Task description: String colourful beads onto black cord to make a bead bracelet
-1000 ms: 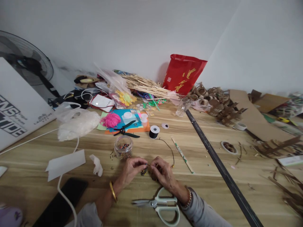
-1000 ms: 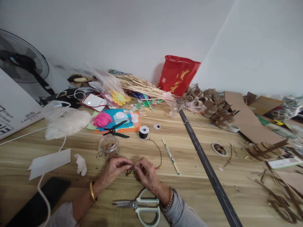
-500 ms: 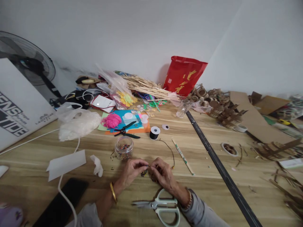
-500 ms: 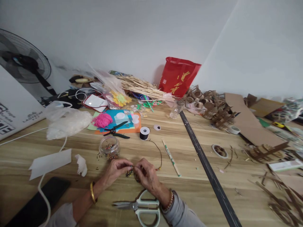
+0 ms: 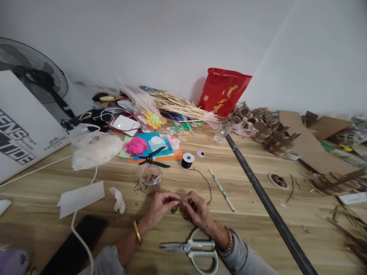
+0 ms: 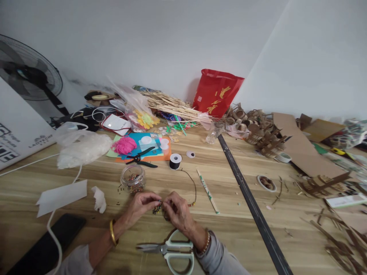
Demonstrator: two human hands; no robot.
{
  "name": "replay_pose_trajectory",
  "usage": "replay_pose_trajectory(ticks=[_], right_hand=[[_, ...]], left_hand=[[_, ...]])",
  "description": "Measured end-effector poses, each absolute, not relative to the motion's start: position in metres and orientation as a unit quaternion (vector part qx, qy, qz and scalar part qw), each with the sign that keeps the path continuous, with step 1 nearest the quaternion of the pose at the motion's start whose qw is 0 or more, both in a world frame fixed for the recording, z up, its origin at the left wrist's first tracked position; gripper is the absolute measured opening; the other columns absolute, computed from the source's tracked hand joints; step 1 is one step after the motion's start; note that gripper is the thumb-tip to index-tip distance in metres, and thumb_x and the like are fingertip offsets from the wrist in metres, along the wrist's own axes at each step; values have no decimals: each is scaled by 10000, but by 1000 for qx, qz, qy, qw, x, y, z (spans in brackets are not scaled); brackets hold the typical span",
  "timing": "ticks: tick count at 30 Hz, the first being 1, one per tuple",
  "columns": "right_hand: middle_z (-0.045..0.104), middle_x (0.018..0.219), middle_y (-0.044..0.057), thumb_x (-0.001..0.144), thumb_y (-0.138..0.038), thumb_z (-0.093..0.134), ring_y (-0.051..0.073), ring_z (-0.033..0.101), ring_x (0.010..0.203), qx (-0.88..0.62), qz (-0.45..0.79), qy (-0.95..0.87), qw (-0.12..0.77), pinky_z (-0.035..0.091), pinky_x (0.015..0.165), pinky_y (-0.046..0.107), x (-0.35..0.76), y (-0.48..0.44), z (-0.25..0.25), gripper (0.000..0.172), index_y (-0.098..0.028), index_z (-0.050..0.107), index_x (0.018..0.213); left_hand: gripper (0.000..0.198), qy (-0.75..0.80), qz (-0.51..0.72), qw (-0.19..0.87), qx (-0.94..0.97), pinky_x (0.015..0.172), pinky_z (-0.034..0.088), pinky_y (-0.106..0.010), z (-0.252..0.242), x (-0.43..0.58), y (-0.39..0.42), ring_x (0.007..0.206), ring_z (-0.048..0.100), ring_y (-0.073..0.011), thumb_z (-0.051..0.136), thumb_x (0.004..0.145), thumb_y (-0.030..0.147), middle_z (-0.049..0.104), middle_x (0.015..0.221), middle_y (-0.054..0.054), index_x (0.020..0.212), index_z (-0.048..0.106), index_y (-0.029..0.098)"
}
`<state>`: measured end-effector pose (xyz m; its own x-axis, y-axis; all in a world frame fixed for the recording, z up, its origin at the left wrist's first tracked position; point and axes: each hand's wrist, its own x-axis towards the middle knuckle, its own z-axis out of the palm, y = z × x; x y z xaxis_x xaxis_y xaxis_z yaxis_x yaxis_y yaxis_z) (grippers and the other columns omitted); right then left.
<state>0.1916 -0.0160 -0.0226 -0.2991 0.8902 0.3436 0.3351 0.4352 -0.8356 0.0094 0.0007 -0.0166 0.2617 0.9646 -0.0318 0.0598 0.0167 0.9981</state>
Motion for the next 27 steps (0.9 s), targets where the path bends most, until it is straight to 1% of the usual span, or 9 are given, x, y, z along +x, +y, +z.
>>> replay_pose_trajectory(ticks=[6, 13, 16, 19, 27], right_hand=[[560, 670, 13, 928, -367, 485, 116, 510, 563, -414, 311, -743, 423, 407, 510, 220, 191, -16, -18, 274, -180, 578, 751], [578, 684, 22, 916, -347, 512, 125, 531, 597, -401, 308, -751, 424, 419, 542, 231, 192, -16, -20, 245, -181, 598, 758], [594, 697, 22, 896, -352, 553, 127, 548, 607, -402, 327, -741, 426, 428, 546, 225, 193, -16, -22, 211, -181, 610, 784], [594, 691, 12, 873, -368, 592, 114, 538, 572, -406, 358, -725, 426, 418, 509, 206, 193, -17, -25, 198, -180, 607, 813], [578, 670, 5, 852, -447, 601, 104, 521, 538, -409, 380, -711, 428, 420, 482, 197, 190, -18, -22, 279, -180, 581, 775]], left_hand=[[188, 442, 403, 549, 584, 586, 467, -249, -14, 10, 0, 626, 604, -161, 717, 677, 292, 720, 680, -58, 746, 754, 122], [172, 414, 417, 519, 620, 596, 457, -248, -10, 9, -1, 648, 587, -163, 690, 704, 299, 684, 670, -45, 731, 753, 141], [160, 415, 412, 529, 615, 608, 465, -248, -9, 9, -2, 660, 595, -165, 690, 705, 290, 683, 674, -40, 740, 749, 145], [138, 417, 405, 549, 600, 601, 464, -246, -9, 9, -2, 632, 594, -157, 700, 688, 263, 686, 658, -36, 725, 734, 134], [96, 431, 401, 573, 570, 562, 449, -229, -9, 11, -2, 567, 568, -134, 719, 634, 218, 670, 597, -14, 663, 695, 130]])
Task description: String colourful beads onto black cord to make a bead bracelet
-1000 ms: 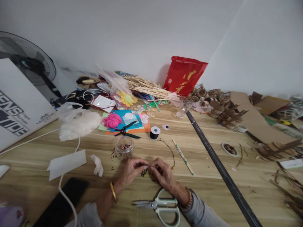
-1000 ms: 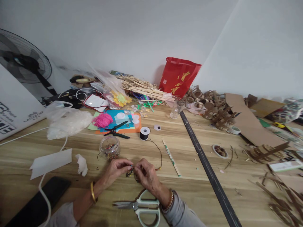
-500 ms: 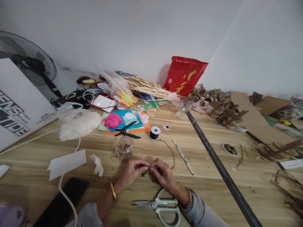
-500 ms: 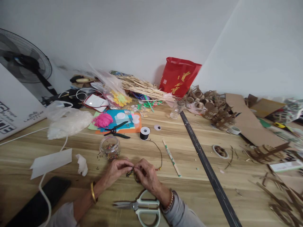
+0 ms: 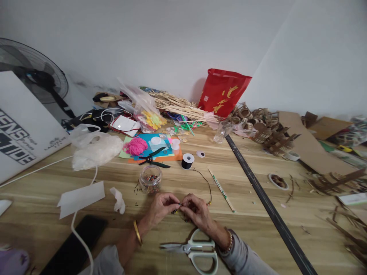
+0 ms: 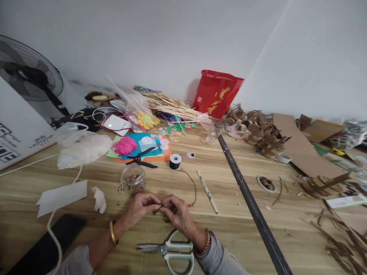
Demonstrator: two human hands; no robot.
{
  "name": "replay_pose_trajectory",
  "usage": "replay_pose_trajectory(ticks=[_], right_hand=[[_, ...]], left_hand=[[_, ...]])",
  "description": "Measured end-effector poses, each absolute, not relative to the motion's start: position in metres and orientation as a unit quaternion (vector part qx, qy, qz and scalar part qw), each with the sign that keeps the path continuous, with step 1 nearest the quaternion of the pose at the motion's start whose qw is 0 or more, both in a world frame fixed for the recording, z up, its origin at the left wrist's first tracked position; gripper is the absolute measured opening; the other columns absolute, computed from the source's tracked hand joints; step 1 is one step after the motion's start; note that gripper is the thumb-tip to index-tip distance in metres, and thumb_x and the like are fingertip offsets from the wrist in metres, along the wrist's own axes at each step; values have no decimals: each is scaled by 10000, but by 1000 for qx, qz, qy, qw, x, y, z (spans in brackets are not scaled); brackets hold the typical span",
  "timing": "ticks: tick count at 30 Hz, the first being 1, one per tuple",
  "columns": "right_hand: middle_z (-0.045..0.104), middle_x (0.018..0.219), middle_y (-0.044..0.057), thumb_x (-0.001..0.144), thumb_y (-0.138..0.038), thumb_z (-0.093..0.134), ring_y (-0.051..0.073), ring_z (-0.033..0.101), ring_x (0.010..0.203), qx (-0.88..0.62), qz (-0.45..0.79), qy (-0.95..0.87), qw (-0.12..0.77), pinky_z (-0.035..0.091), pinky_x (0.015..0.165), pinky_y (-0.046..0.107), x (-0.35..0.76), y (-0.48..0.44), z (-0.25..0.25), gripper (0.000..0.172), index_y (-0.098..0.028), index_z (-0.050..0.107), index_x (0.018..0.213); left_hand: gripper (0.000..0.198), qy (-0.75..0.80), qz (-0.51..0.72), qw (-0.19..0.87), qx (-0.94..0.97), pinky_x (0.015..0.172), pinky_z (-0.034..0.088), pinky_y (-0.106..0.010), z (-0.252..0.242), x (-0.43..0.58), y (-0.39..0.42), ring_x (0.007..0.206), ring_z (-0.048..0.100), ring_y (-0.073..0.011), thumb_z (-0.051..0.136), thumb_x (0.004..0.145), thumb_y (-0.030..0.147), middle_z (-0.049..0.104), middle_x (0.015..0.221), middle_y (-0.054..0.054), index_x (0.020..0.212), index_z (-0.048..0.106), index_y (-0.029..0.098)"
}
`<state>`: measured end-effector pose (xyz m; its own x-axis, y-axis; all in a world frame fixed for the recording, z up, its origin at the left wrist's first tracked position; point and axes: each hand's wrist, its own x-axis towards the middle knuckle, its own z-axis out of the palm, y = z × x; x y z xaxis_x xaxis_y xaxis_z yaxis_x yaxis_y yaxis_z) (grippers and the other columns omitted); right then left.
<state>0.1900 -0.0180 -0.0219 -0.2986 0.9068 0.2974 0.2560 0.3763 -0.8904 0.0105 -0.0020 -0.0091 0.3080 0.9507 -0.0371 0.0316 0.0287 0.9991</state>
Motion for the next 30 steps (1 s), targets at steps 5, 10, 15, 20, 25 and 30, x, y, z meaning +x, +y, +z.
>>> replay_pose_trajectory(ticks=[5, 10, 15, 20, 25, 30], right_hand=[[563, 665, 1, 855, -454, 594, 103, 501, 533, -403, 386, -714, 423, 396, 474, 199, 190, -19, -19, 284, -176, 593, 799], [569, 698, 14, 868, -408, 593, 118, 516, 593, -375, 376, -734, 422, 402, 528, 212, 191, -19, -17, 240, -169, 610, 851], [559, 698, 27, 902, -384, 527, 121, 493, 584, -346, 352, -764, 416, 386, 524, 224, 193, -17, -17, 259, -173, 578, 762], [584, 730, 48, 882, -469, 521, 136, 533, 632, -331, 380, -746, 435, 418, 554, 235, 193, -18, -12, 343, -175, 544, 706], [570, 645, 2, 827, -440, 625, 84, 469, 480, -396, 427, -696, 420, 346, 426, 182, 190, -20, -12, 284, -164, 592, 767], [584, 660, 17, 841, -415, 612, 105, 512, 544, -404, 427, -694, 416, 387, 481, 198, 189, -18, -17, 275, -154, 626, 754]], left_hand=[[124, 433, 396, 577, 568, 554, 432, -225, -12, 10, -1, 549, 548, -128, 726, 628, 246, 655, 568, -7, 622, 684, 130], [130, 427, 382, 577, 581, 572, 418, -228, -8, 10, -2, 579, 538, -133, 705, 652, 258, 643, 584, -6, 626, 684, 132], [134, 408, 391, 566, 600, 581, 405, -232, -1, 10, -3, 584, 516, -129, 684, 666, 255, 615, 591, -2, 622, 673, 128], [142, 408, 399, 553, 607, 586, 406, -235, 1, 10, -4, 588, 516, -132, 683, 674, 256, 598, 585, -1, 617, 671, 127], [148, 408, 400, 537, 621, 595, 411, -239, -1, 10, -4, 603, 531, -140, 682, 688, 267, 610, 599, -6, 630, 672, 131], [149, 411, 395, 510, 645, 604, 420, -248, -7, 10, -3, 610, 545, -148, 660, 727, 256, 611, 613, -12, 650, 666, 129]])
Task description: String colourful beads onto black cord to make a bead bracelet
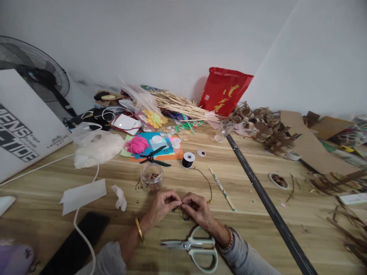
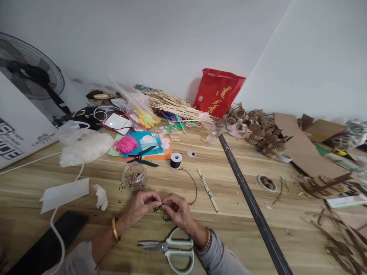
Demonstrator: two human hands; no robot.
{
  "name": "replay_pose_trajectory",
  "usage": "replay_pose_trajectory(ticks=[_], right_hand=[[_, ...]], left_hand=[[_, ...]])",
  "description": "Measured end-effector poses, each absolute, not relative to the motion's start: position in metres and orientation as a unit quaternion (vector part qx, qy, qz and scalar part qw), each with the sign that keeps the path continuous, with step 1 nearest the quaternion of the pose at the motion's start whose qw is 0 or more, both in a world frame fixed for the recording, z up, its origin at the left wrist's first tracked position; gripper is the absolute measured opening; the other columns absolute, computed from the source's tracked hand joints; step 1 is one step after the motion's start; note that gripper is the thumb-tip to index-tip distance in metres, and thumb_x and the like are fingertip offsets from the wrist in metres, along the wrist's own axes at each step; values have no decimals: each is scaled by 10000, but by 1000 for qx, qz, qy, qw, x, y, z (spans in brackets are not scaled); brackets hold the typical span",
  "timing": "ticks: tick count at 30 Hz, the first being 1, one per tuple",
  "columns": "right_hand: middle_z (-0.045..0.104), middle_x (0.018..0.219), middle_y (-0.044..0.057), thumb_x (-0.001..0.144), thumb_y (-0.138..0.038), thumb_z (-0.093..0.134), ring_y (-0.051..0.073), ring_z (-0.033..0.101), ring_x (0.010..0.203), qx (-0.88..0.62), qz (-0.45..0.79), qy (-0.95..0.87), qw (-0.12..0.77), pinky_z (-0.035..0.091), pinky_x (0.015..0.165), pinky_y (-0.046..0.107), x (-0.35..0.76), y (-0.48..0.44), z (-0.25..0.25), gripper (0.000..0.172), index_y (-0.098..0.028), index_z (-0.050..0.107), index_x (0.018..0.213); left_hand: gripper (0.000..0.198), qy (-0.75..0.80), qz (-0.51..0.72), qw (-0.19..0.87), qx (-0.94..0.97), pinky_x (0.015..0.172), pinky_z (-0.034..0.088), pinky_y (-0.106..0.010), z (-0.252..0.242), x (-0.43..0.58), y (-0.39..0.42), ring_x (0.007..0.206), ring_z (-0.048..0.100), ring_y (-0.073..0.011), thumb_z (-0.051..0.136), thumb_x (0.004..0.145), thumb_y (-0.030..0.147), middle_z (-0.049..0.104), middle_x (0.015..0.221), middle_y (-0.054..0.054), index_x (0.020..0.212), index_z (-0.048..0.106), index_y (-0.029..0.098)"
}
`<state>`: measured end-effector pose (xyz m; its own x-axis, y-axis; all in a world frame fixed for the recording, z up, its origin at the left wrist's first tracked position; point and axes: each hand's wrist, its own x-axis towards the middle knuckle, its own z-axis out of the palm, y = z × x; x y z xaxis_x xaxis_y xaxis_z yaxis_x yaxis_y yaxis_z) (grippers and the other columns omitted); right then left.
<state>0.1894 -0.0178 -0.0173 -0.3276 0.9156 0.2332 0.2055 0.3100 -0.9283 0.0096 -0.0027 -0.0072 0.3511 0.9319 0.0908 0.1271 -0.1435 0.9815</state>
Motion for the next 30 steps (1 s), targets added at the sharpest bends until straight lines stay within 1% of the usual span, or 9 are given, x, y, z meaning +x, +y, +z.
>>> replay_pose_trajectory(ticks=[3, 6, 8, 11, 13, 17, 20, 26, 30], right_hand=[[583, 672, 21, 856, -392, 591, 113, 518, 575, -410, 409, -699, 420, 397, 506, 205, 190, -17, -17, 263, -153, 621, 749], [560, 646, 11, 870, -399, 559, 108, 494, 547, -425, 399, -687, 434, 378, 485, 204, 190, -16, -15, 282, -157, 591, 729], [540, 622, 1, 872, -414, 550, 103, 471, 521, -431, 405, -674, 442, 357, 462, 201, 191, -16, -14, 294, -162, 571, 722], [522, 613, -6, 872, -424, 547, 99, 455, 513, -436, 410, -666, 445, 345, 458, 201, 191, -16, -14, 297, -166, 562, 726], [514, 607, -10, 872, -429, 544, 96, 445, 506, -436, 411, -665, 445, 337, 453, 199, 191, -16, -14, 302, -167, 559, 723], [529, 615, -6, 874, -426, 543, 99, 453, 516, -430, 417, -662, 451, 342, 455, 199, 190, -16, -13, 301, -166, 558, 723], [544, 628, 0, 874, -412, 547, 98, 462, 526, -431, 416, -664, 447, 350, 465, 200, 190, -16, -12, 291, -160, 566, 730], [541, 625, 2, 876, -418, 541, 99, 458, 524, -432, 419, -665, 443, 352, 463, 204, 191, -16, -12, 301, -156, 566, 732], [522, 615, -6, 876, -410, 536, 98, 450, 515, -440, 407, -665, 445, 350, 462, 208, 191, -15, -15, 288, -160, 562, 734]], left_hand=[[143, 421, 408, 440, 681, 630, 429, -264, -10, 11, -3, 645, 553, -160, 646, 765, 241, 610, 644, -20, 672, 672, 135], [75, 428, 410, 329, 735, 715, 442, -295, -10, 13, -6, 773, 555, -192, 665, 763, 164, 618, 710, -37, 694, 689, 150], [76, 417, 395, 283, 768, 748, 453, -305, -10, 15, -8, 834, 541, -202, 666, 759, 106, 611, 746, -43, 713, 695, 159], [117, 394, 366, 252, 804, 784, 475, -319, -11, 18, -13, 901, 522, -209, 653, 769, 65, 589, 808, -49, 739, 693, 171], [132, 387, 343, 237, 822, 849, 476, -347, -12, 20, -15, 986, 501, -224, 647, 775, 51, 578, 862, -55, 759, 689, 175], [139, 386, 300, 214, 846, 974, 430, -415, -16, 21, -19, 1124, 433, -246, 639, 788, 55, 559, 943, -59, 827, 676, 183], [144, 388, 288, 212, 850, 977, 433, -426, -18, 20, -20, 1131, 429, -245, 632, 799, 65, 552, 960, -52, 859, 668, 191], [163, 383, 307, 221, 843, 938, 460, -402, -13, 22, -18, 1107, 465, -243, 601, 806, 48, 576, 910, -55, 803, 679, 191], [148, 392, 368, 249, 805, 806, 492, -339, -12, 21, -13, 940, 534, -225, 597, 803, 66, 616, 802, -59, 759, 690, 172]])
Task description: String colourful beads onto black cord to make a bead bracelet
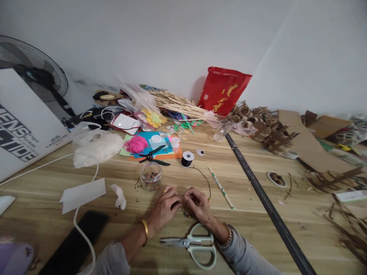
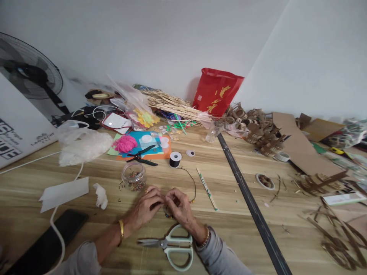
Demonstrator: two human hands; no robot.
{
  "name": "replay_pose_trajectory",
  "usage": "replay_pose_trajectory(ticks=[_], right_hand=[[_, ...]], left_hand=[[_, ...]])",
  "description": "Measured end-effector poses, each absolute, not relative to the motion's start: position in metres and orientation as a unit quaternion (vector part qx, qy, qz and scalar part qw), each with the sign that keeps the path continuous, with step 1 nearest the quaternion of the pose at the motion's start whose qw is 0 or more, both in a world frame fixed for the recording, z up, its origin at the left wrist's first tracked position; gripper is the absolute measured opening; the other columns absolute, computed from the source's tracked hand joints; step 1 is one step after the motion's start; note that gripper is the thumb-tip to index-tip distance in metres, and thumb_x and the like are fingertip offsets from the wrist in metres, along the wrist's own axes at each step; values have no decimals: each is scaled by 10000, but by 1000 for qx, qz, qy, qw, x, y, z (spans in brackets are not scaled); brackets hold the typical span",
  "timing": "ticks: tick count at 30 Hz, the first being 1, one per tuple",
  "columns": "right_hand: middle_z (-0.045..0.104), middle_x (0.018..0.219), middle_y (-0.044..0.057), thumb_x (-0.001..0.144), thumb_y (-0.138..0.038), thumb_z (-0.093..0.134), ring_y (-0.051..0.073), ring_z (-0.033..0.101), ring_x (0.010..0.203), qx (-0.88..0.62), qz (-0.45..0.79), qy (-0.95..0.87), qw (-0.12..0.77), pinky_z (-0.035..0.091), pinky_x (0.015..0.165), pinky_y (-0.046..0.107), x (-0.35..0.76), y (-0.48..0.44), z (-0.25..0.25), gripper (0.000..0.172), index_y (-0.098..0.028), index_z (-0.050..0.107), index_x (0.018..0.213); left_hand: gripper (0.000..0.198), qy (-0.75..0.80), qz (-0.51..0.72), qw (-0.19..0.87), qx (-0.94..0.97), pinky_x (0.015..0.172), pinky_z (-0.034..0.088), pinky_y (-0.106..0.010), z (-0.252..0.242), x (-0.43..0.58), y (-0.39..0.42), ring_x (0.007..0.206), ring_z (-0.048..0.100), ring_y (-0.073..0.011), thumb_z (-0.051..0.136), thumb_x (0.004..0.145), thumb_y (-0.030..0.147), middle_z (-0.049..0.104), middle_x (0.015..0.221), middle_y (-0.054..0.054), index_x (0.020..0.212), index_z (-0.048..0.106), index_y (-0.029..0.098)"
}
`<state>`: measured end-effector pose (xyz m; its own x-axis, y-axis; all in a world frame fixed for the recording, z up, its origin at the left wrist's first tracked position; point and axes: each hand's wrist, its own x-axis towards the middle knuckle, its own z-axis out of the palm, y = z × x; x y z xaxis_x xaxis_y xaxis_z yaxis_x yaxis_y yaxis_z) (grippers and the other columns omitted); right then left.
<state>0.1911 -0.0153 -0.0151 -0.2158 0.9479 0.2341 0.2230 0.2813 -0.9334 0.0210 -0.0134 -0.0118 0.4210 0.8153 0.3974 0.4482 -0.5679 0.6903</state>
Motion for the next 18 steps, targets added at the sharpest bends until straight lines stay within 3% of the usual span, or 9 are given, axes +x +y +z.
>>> replay_pose_trajectory(ticks=[5, 11, 18], right_hand=[[536, 625, 0, 874, -378, 533, 108, 468, 529, -441, 387, -674, 449, 365, 472, 212, 191, -15, -17, 257, -165, 572, 735], [561, 632, 0, 876, -354, 538, 104, 481, 521, -436, 374, -696, 430, 371, 469, 202, 191, -16, -17, 238, -166, 591, 741], [562, 636, 1, 882, -356, 542, 100, 482, 527, -431, 359, -706, 433, 376, 473, 199, 191, -16, -19, 243, -166, 586, 736]], left_hand=[[93, 437, 417, 344, 719, 686, 483, -288, -11, 14, -6, 732, 599, -186, 635, 771, 141, 671, 694, -46, 738, 721, 155], [110, 450, 423, 476, 627, 664, 497, -274, -10, 10, -2, 682, 640, -179, 678, 719, 237, 725, 710, -52, 730, 736, 143], [134, 449, 419, 522, 591, 618, 500, -255, -12, 10, 0, 652, 633, -169, 706, 677, 262, 733, 698, -54, 717, 736, 137]])
